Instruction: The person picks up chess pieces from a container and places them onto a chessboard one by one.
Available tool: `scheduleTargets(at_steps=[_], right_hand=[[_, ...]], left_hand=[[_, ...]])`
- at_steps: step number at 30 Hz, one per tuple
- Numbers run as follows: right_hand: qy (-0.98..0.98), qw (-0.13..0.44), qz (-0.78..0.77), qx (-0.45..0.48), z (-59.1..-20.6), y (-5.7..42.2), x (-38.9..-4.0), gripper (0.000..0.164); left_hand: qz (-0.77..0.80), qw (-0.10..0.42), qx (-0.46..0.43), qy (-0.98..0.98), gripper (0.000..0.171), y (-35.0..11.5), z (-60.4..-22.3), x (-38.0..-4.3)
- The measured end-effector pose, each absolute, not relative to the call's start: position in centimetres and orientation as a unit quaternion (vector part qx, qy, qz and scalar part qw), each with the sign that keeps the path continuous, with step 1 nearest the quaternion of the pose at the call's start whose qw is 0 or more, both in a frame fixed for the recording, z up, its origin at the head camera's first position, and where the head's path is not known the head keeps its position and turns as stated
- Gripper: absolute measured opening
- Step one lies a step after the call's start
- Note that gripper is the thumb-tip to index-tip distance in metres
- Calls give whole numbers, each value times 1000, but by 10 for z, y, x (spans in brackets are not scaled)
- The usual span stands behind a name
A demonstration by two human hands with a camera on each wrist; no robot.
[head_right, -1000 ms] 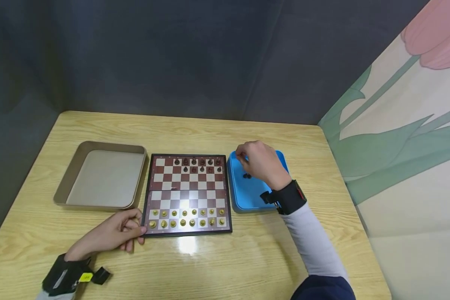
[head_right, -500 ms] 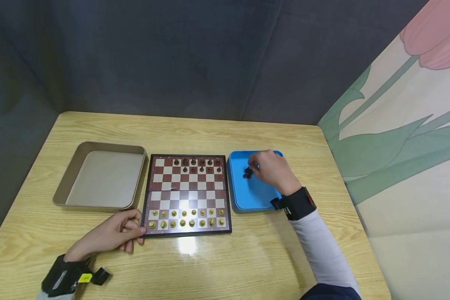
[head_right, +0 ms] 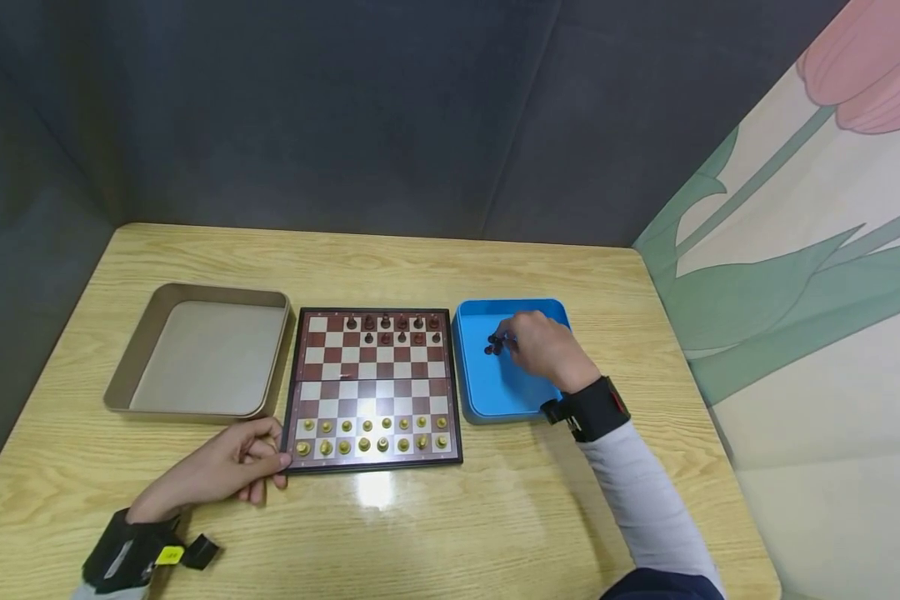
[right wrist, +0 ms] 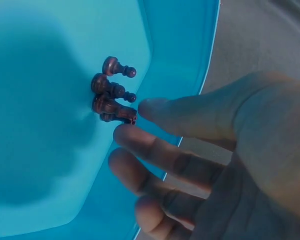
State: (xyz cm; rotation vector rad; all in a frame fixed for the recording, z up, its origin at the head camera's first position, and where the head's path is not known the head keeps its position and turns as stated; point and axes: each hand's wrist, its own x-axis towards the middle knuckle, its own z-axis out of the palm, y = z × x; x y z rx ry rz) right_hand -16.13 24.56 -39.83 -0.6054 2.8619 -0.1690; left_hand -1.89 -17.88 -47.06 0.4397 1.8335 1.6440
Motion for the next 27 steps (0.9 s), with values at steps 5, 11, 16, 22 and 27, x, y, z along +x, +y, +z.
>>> scheduleTargets(at_steps=[5, 11, 16, 22, 27], right_hand=[[969, 128, -72, -200, -398, 245, -163, 19], [962, 136, -83, -222, -399, 245, -164, 21], [963, 125, -77, -225, -401, 245, -166, 20], [966, 121, -62, -221, -402, 243, -171, 15], [966, 123, -44, -225, -404, 242, -175, 13]], left_hand=[[623, 316, 163, 696, 25, -179, -470, -19], [620, 316, 162, 700, 25, -178, -469, -18], [620, 319, 158, 699, 25, -178, -469, -18], [619, 317, 156, 702, 26, -178, -470, -18], [617, 316, 155, 704, 25, -178, -471, -18]])
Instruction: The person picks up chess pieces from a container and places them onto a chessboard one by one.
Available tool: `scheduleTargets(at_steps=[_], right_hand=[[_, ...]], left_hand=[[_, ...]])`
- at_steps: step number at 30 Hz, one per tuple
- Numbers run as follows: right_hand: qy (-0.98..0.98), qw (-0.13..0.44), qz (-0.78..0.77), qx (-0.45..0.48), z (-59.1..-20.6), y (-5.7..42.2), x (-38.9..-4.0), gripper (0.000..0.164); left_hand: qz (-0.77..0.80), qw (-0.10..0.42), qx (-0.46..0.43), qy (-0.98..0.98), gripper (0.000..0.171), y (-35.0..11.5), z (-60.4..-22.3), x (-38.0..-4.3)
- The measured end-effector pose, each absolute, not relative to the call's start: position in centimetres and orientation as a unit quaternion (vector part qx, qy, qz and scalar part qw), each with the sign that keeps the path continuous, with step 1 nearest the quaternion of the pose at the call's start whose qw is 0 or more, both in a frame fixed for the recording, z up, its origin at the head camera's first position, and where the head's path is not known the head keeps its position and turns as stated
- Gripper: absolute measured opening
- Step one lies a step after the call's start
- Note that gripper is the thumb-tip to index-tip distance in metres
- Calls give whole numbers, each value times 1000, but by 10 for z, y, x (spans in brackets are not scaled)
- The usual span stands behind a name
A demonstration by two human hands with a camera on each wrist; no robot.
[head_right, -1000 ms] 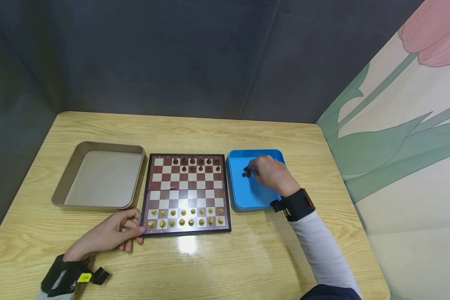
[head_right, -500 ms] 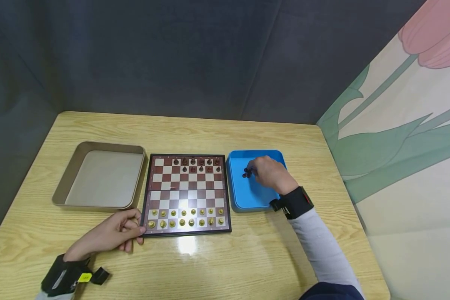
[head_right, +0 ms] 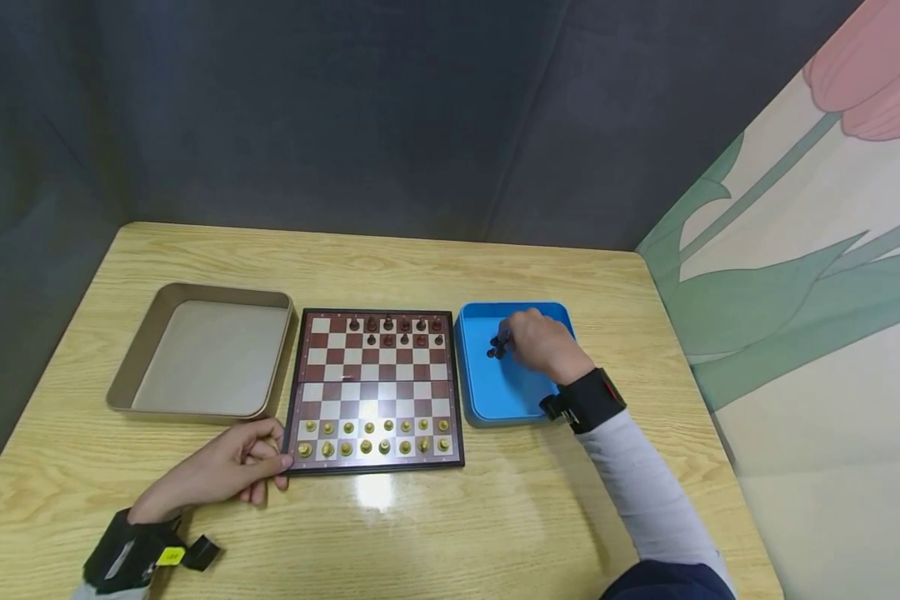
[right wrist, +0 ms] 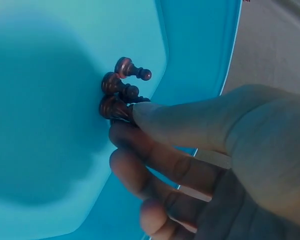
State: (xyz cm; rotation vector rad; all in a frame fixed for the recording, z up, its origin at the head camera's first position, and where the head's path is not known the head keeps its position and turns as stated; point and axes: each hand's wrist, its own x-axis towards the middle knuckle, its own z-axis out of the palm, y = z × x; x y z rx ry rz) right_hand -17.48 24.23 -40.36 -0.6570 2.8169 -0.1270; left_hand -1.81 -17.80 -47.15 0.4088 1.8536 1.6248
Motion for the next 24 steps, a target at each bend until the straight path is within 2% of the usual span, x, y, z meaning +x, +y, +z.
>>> scheduleTargets(at_steps=[15, 24], right_hand=[[966, 138, -59, -212, -402, 243, -173, 19], [969, 115, -43, -213, -395, 241, -172, 17]], left_hand=[[616, 311, 162, 705, 30, -181, -492, -20], [615, 312, 164, 706, 29, -182, -490, -20]])
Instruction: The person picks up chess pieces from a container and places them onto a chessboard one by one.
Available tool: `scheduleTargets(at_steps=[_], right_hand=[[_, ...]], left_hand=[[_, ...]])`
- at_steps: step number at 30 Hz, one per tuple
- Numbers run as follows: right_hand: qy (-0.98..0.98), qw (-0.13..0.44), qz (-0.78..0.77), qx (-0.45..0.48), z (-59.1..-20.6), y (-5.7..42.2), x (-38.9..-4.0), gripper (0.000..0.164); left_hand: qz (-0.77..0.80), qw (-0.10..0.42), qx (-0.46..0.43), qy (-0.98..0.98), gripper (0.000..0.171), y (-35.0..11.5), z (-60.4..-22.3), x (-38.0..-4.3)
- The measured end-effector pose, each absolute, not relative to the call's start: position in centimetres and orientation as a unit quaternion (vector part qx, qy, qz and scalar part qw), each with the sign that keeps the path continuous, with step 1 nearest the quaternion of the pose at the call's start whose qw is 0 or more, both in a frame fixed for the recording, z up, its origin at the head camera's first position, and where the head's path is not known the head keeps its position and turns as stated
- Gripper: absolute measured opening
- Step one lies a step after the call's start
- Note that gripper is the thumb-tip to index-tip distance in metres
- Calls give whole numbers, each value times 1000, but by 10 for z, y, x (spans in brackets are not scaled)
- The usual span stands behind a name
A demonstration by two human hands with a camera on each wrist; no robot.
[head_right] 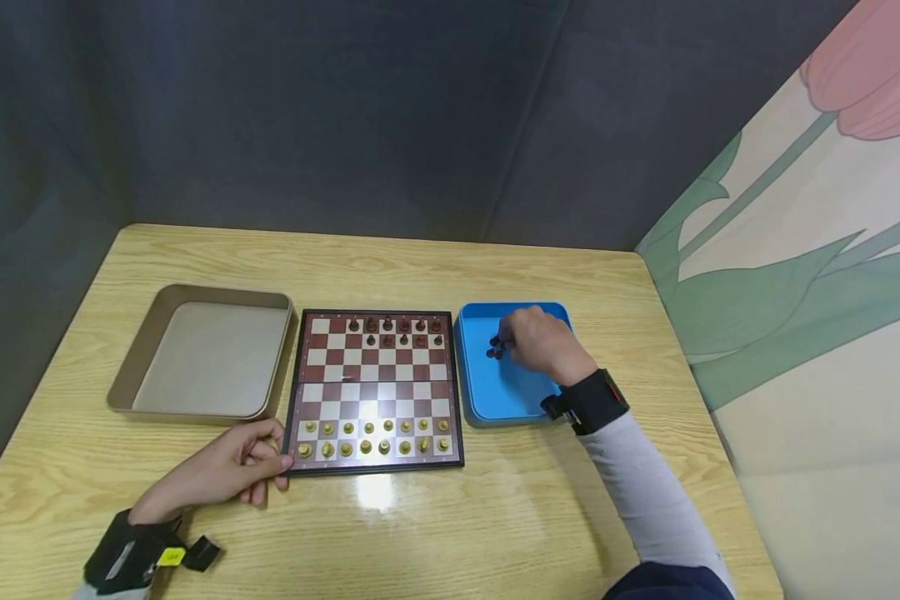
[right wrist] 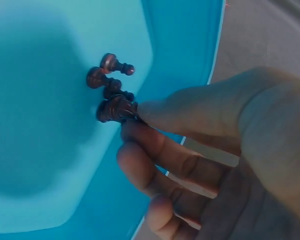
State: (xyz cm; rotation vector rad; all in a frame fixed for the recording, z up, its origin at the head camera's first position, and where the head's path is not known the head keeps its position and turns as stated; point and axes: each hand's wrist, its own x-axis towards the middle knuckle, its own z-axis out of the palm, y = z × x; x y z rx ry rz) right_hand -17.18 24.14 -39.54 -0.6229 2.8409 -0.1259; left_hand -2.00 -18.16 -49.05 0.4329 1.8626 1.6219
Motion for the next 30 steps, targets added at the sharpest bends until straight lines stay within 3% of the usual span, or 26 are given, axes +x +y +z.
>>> scheduleTargets(at_steps=[10, 19, 30], right_hand=[[966, 68, -62, -240, -374, 235, -168, 13], [942, 21, -92, -321, -354, 214, -166, 10], [917, 11, -113, -382, -341, 177, -169, 15]], left_hand=[[609, 308, 165, 712, 29, -182, -488, -19], [611, 314, 159, 709, 29, -181, -488, -20], [608, 320, 156, 710, 28, -181, -484, -19]])
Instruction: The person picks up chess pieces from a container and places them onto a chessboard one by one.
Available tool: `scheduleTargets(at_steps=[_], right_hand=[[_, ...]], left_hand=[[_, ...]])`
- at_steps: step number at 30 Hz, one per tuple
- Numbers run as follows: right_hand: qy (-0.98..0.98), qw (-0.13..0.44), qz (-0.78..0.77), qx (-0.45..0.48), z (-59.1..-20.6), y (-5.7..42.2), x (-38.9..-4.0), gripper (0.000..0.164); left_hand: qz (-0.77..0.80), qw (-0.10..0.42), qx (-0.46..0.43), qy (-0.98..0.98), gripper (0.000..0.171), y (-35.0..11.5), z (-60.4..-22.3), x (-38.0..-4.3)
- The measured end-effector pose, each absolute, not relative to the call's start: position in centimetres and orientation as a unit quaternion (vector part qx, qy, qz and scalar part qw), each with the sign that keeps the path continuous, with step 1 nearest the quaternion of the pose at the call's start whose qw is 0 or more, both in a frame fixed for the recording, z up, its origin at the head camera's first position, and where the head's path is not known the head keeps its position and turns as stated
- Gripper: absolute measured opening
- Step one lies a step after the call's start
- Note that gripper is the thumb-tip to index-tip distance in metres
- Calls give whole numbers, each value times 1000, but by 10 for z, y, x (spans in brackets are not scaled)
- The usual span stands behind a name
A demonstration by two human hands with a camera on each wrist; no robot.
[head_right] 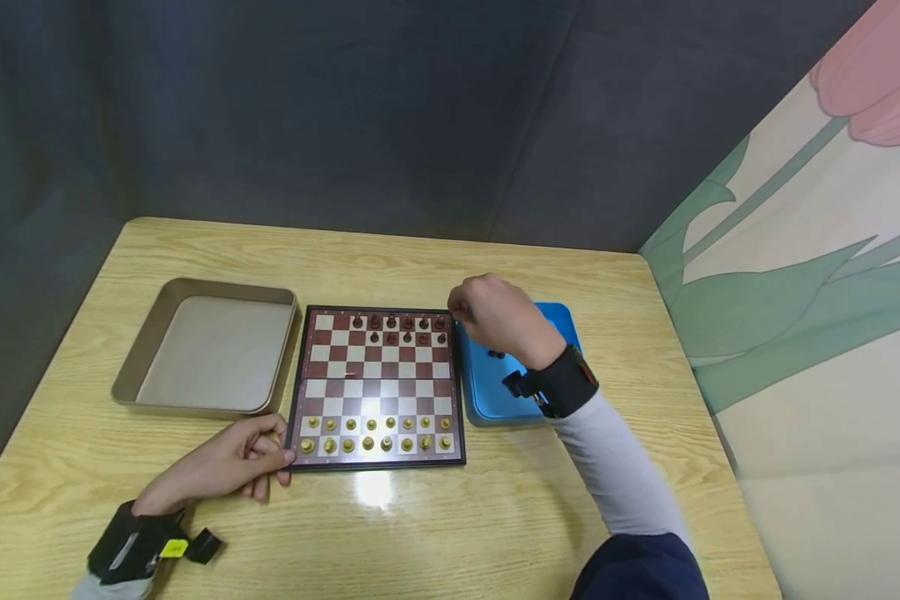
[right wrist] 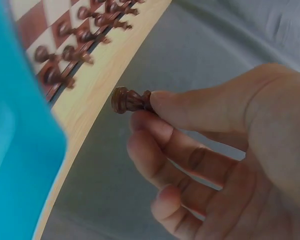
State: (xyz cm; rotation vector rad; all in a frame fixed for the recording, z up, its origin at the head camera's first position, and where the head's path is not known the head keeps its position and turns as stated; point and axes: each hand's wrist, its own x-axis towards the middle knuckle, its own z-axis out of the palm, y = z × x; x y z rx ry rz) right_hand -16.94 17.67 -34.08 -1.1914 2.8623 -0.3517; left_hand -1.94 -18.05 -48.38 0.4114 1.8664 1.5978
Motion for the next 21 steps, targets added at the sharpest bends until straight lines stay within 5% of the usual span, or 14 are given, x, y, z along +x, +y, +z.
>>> scheduleTargets(at_steps=[21], right_hand=[[885, 31, -147, -441, -341, 110, -190, 13]], left_hand=[[610, 318, 147, 711, 31, -178, -482, -17]])
